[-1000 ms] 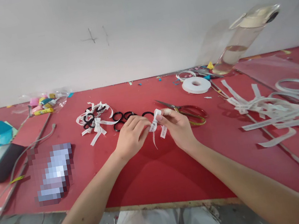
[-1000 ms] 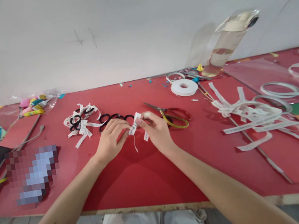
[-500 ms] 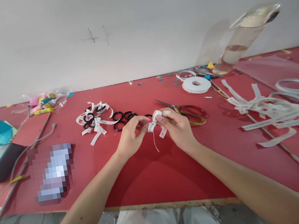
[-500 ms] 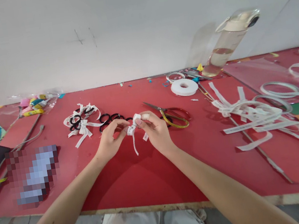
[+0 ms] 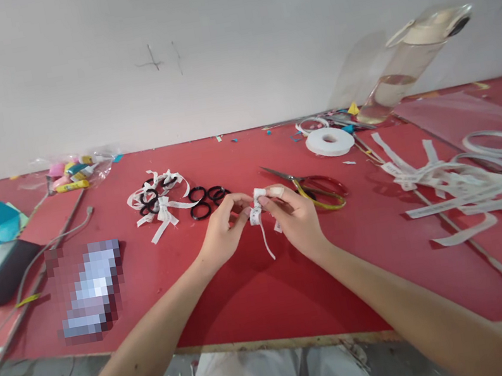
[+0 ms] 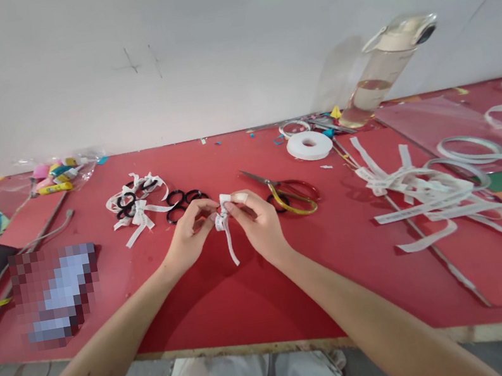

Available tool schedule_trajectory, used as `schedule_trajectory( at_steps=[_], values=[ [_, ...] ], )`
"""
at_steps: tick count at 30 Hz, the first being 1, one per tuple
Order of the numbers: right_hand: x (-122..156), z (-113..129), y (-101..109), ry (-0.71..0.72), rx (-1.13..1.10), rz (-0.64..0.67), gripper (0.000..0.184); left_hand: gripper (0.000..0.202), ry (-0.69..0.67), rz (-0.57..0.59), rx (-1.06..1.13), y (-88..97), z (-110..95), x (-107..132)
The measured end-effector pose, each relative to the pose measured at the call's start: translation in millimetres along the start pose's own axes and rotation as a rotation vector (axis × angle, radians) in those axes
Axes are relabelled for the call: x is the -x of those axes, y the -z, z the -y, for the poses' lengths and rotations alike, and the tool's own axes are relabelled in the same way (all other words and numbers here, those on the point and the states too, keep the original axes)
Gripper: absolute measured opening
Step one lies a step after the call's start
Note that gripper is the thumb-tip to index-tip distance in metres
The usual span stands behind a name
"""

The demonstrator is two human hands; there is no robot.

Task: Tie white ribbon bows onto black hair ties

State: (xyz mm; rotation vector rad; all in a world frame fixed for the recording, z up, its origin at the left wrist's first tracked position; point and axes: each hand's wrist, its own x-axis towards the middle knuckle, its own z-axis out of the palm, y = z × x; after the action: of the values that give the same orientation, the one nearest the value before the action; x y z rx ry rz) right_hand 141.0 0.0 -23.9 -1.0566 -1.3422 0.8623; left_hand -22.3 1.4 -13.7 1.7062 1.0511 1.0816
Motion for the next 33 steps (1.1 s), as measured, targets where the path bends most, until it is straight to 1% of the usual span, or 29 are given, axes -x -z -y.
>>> schedule_trajectory(
  at_steps=[2, 4, 8, 11, 14, 17, 19, 23, 27, 29, 33],
  values=[
    [2, -1, 0, -0.02, 0.023, -0.014, 0.017, 0.013, -0.001, 0.001, 0.035, -1.2, 1, 0],
    [3, -2, 0, -0.011, 0.05, -0.014, 0.017, 0.016, 0.012, 0.001, 0.078, -2.9, 2, 0],
    [4, -1, -1, 0.111, 0.086, 0.024, 0.012, 0.018, 0.055, -0.022, 0.137, -5.7, 3, 0],
    [3, 1, -2, 0.198, 0.109, 0.062, 0.011, 0.018, 0.063, -0.053, 0.163, -6.3, 2, 0],
    [3, 1, -2, 0.242, 0.143, 0.061, 0.011, 0.018, 0.066, -0.097, 0.154, -5.8, 1, 1],
    [4, 0, -1, 0.266, 0.156, 0.039, 0.01, 0.021, 0.068, -0.108, 0.135, -5.7, 1, 1],
    [5, -1, -2, 0.24, 0.146, 0.02, 0.01, 0.022, 0.053, -0.108, 0.149, -6.6, 0, 1],
    [8, -1, -5, 0.126, 0.089, -0.051, 0.014, 0.023, 0.009, -0.136, 0.192, -10.1, -5, 2],
    [10, 2, -9, 0.073, -0.012, -0.103, 0.018, 0.021, -0.007, -0.171, 0.195, -12.3, -8, 3],
    [10, 4, -10, 0.056, -0.069, -0.102, 0.02, 0.02, -0.005, -0.173, 0.189, -12.6, -8, 3],
    [10, 7, -10, -0.005, -0.142, -0.042, 0.019, 0.016, 0.003, -0.16, 0.187, -12.3, -5, 4]
  ],
)
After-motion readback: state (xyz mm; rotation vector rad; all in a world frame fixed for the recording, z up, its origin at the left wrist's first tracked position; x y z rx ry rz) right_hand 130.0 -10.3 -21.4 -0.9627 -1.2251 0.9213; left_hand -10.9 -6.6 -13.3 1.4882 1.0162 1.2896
